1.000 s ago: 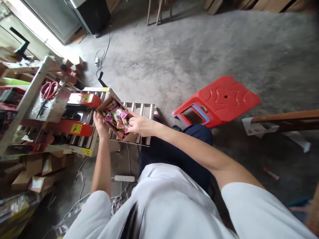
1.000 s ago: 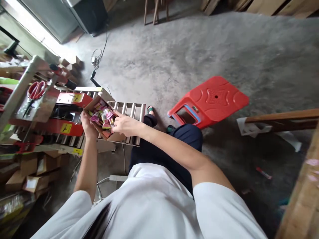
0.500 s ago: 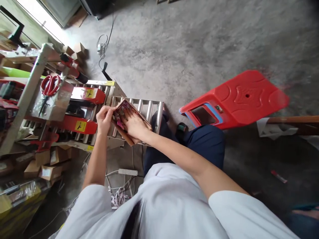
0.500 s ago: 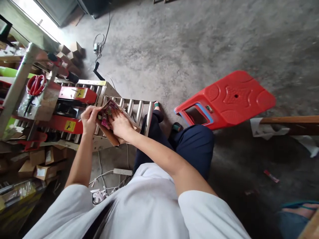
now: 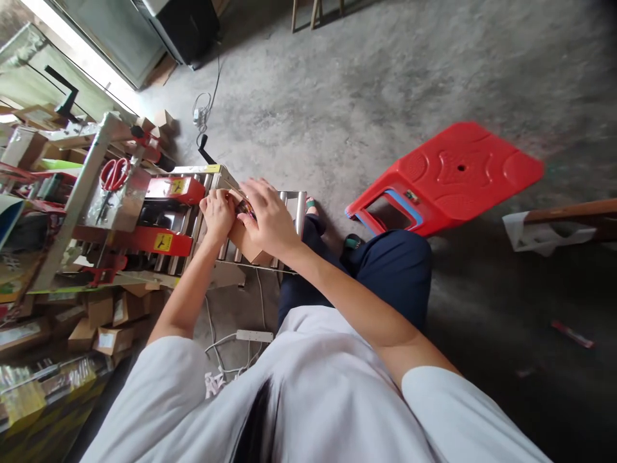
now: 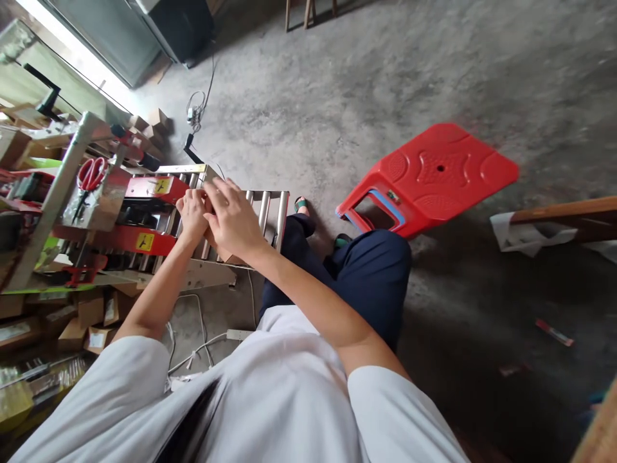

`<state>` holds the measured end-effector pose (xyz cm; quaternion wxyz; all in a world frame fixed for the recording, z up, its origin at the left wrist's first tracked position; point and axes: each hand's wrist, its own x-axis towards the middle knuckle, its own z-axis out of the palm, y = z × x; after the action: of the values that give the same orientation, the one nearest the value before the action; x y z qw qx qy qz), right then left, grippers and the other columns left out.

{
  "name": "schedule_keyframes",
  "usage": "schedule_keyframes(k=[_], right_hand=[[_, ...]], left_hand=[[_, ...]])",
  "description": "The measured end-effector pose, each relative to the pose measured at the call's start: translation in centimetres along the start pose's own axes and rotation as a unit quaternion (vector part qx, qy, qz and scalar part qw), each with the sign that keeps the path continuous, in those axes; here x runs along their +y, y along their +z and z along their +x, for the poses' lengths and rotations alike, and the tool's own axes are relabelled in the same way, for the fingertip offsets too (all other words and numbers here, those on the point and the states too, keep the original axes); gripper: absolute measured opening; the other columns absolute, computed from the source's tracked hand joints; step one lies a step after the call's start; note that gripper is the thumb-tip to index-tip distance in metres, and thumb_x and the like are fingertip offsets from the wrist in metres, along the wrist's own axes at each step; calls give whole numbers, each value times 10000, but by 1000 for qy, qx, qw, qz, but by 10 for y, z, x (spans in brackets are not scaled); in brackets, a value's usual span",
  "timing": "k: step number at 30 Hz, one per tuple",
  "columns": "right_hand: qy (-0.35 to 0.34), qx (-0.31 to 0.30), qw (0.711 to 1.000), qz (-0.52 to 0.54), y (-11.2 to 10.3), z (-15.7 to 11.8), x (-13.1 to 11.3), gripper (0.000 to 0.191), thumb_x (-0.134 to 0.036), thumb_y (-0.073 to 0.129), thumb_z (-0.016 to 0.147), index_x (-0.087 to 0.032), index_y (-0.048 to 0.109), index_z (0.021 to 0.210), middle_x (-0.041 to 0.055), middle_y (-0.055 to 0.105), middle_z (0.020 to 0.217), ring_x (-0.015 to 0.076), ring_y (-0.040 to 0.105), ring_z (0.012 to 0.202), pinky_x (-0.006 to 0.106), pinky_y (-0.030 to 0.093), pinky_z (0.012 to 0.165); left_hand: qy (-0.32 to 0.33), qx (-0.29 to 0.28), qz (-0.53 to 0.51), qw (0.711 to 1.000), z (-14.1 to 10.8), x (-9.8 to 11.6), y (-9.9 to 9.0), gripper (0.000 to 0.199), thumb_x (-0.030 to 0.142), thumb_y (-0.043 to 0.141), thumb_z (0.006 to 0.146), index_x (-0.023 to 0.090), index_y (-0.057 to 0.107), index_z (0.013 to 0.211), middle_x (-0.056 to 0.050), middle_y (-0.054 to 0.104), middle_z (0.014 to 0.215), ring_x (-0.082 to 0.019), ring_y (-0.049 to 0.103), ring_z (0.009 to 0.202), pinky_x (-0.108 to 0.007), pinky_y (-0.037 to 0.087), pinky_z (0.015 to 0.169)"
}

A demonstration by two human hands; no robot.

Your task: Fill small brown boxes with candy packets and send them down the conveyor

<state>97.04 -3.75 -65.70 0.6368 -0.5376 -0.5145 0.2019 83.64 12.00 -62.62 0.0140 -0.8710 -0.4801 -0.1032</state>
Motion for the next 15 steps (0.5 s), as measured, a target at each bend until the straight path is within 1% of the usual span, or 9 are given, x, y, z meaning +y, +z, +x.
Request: schedule_keyframes(k=[1,3,5,7,9,12,14,15], right_hand=[[23,-11,999,-23,1,-1,2,541,-192,517,947,-101,459,1478,168,468,1517,308,389,1441,508,365,1207],[45,-63,995,-62,9,-3,9,583,-159,528,927,-69,432,1495,208,431,1541,351,465,1372,543,425,1145],[38,-109,989,-93,18,-6,15,588,-113,488,928,-53,413,1508,217,358,1584,355,493,1344,540,438,1125],[11,-136,985,-100,24,-11,18,596,-156,499,948,-36,388,1521,212,331,1599,344,464,1377,511,399,1162],[-18,-160,983,-91,27,-18,17,635,-266,539,967,-47,366,1537,190,377,1582,340,420,1416,500,345,1199],[-33,-175,979,-94,30,-30,17,666,-377,562,971,-76,380,1537,158,392,1581,352,340,1467,538,229,1241],[-31,-176,979,-97,34,-36,19,678,-414,572,966,-63,404,1521,166,385,1582,346,321,1479,534,172,1257],[-29,-175,980,-93,35,-38,20,689,-431,576,963,-59,407,1518,173,396,1575,337,326,1479,526,160,1260]], left_hand=[[-2,11,-10,1000,-1,-1,-1,93,196,526,869,193,545,960,-146,597,1090,-300,531,1145,-505,324,1111],[-12,39,-37,999,-1,-3,-4,176,145,486,858,187,541,1019,-127,600,1074,-250,563,1075,-435,407,1050],[-26,69,-81,994,-1,-7,-5,230,129,454,861,182,529,1072,-100,602,1043,-204,581,992,-371,455,991],[-36,86,-97,991,-1,-9,-4,260,138,445,872,175,523,1117,-97,598,1052,-193,582,979,-359,462,989],[-38,82,-88,992,1,-10,0,307,120,452,854,166,531,1148,-127,582,1121,-218,572,1048,-389,447,1031],[-32,79,-84,993,5,-10,1,433,81,475,806,163,532,1228,-170,519,1275,-259,523,1211,-428,397,1120],[-32,108,-96,989,3,-6,-2,499,102,506,808,158,503,1304,-178,463,1382,-262,464,1318,-425,356,1174],[-36,132,-102,985,-1,-2,-4,512,130,504,835,156,479,1345,-176,439,1427,-259,430,1364,-428,331,1198]])
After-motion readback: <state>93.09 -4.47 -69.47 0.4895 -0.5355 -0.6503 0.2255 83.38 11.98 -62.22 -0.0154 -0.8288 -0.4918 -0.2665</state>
